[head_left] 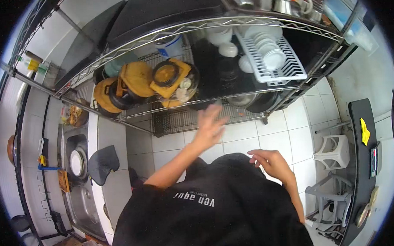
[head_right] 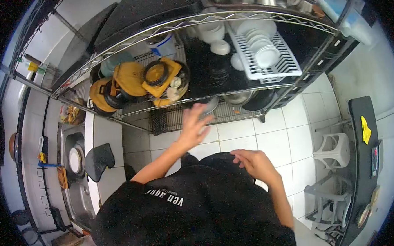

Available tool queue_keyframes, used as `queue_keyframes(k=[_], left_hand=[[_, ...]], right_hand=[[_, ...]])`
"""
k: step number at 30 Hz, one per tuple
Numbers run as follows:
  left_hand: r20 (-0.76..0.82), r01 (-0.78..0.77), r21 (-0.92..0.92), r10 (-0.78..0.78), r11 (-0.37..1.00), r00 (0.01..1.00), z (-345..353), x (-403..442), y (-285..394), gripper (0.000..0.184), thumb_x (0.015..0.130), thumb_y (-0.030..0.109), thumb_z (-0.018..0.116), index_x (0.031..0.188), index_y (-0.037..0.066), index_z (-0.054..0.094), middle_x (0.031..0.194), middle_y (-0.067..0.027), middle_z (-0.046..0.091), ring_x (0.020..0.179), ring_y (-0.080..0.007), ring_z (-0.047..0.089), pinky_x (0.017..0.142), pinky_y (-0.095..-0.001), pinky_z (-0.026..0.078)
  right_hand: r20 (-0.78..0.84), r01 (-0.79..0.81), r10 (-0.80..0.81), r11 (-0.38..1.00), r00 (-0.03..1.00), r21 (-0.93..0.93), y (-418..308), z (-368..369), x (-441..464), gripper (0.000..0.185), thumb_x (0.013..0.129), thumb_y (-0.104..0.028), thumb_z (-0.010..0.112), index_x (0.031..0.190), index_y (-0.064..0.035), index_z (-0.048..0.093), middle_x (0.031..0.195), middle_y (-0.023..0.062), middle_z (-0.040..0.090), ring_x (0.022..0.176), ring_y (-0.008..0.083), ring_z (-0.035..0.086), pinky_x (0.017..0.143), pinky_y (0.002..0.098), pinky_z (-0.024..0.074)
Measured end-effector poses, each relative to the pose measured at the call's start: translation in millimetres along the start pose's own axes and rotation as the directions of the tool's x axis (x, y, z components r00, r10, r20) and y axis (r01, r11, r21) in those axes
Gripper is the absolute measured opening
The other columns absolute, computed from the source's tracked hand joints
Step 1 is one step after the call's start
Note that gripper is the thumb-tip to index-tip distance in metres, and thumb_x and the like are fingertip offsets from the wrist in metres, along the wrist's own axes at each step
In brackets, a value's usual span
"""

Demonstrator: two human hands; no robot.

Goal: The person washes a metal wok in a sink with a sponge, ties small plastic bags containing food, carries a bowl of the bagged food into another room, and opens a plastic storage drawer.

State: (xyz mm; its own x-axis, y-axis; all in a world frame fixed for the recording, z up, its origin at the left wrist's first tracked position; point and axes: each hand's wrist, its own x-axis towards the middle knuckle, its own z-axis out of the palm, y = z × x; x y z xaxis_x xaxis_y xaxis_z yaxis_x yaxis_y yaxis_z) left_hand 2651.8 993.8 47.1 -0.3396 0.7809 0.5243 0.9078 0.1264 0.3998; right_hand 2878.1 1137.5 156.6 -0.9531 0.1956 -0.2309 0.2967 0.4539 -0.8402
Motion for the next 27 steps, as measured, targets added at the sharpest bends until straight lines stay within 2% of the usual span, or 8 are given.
queue_keyframes(k=[1,5,11,17,19,21,23,27], left_hand=[[0.021,-0.116,0.017,0.116,0.993,0.993,17,28,25,0.042,0.075,0.014,0.067,0.116,0.013,0.057,0.136,-0.0179,0.038,0.130,-0.0347,0.031,0.104,-0.0497,0.026],[-0.003,-0.082,-0.330,0.086,0.940,0.996,68,108,98,0.038,0.078,0.012,0.064,0.116,0.012,0.057,0.138,-0.0176,0.035,0.132,-0.0373,0.028,0.105,-0.0532,0.024],[0.077,-0.140,-0.472,0.199,0.870,0.977,148,181,143,0.035,0.080,0.010,0.062,0.115,0.009,0.058,0.137,-0.0184,0.036,0.131,-0.0374,0.030,0.105,-0.0462,0.027],[0.078,-0.126,-0.633,0.224,0.764,0.971,239,292,181,0.023,0.077,0.005,0.066,0.100,0.005,0.064,0.117,-0.0159,0.054,0.107,-0.0319,0.054,0.089,-0.0379,0.043],[0.060,-0.194,-0.689,0.322,0.699,0.945,250,344,212,0.022,0.075,0.005,0.068,0.097,0.004,0.065,0.112,-0.0137,0.057,0.105,-0.0298,0.056,0.088,-0.0376,0.045],[-0.118,-0.414,-0.667,0.462,0.619,0.879,246,402,248,0.026,0.071,0.002,0.069,0.096,0.002,0.065,0.110,-0.0163,0.058,0.106,-0.0318,0.056,0.089,-0.0389,0.045],[-0.272,-0.591,-0.606,0.559,0.533,0.783,235,460,276,0.026,0.071,0.009,0.071,0.095,0.002,0.065,0.112,-0.0183,0.057,0.109,-0.0354,0.054,0.095,-0.0442,0.042],[-0.474,-0.767,-0.445,0.606,0.462,0.639,217,551,315,0.028,0.077,0.023,0.069,0.098,0.004,0.066,0.111,-0.0163,0.059,0.111,-0.0365,0.053,0.100,-0.0465,0.037]], right_hand=[[-0.067,-0.003,0.008,0.998,0.998,0.062,8,-11,-10,0.023,0.089,-0.012,0.053,0.109,-0.0044,0.062,0.080,0.0100,0.068,0.065,0.0175,0.065,0.062,0.0292,0.0513],[-0.133,-0.088,0.114,0.978,0.985,0.188,45,-49,-37,0.022,0.092,-0.013,0.051,0.109,-0.0037,0.062,0.076,0.0097,0.067,0.064,0.0147,0.064,0.061,0.0270,0.0505],[-0.297,-0.053,0.065,0.997,0.953,0.046,117,-146,-64,0.021,0.087,-0.008,0.054,0.107,-0.0052,0.062,0.076,0.0084,0.067,0.063,0.0172,0.064,0.061,0.0282,0.0512],[-0.532,-0.158,0.162,0.986,0.831,0.054,127,-317,-72,0.020,0.088,-0.011,0.054,0.106,-0.0078,0.063,0.064,0.0060,0.063,0.050,0.0156,0.060,0.051,0.0274,0.0478],[-0.605,-0.070,-0.024,0.989,0.796,-0.132,126,-372,-76,0.020,0.088,-0.016,0.057,0.105,-0.0087,0.064,0.060,0.0068,0.060,0.046,0.0160,0.058,0.048,0.0282,0.0454],[-0.608,-0.025,-0.083,0.986,0.789,-0.167,124,-423,-83,0.020,0.085,-0.018,0.062,0.103,-0.0088,0.065,0.059,0.0076,0.058,0.047,0.0173,0.058,0.048,0.0293,0.0438],[-0.595,0.137,-0.331,0.927,0.733,-0.348,128,-470,-92,0.020,0.083,-0.018,0.064,0.100,-0.0078,0.065,0.058,0.0081,0.058,0.050,0.0197,0.058,0.050,0.0303,0.0442],[-0.550,0.088,-0.400,0.858,0.733,-0.506,136,-562,-126,0.017,0.079,-0.016,0.068,0.092,-0.0055,0.066,0.056,0.0078,0.056,0.050,0.0217,0.056,0.049,0.0299,0.0419]])
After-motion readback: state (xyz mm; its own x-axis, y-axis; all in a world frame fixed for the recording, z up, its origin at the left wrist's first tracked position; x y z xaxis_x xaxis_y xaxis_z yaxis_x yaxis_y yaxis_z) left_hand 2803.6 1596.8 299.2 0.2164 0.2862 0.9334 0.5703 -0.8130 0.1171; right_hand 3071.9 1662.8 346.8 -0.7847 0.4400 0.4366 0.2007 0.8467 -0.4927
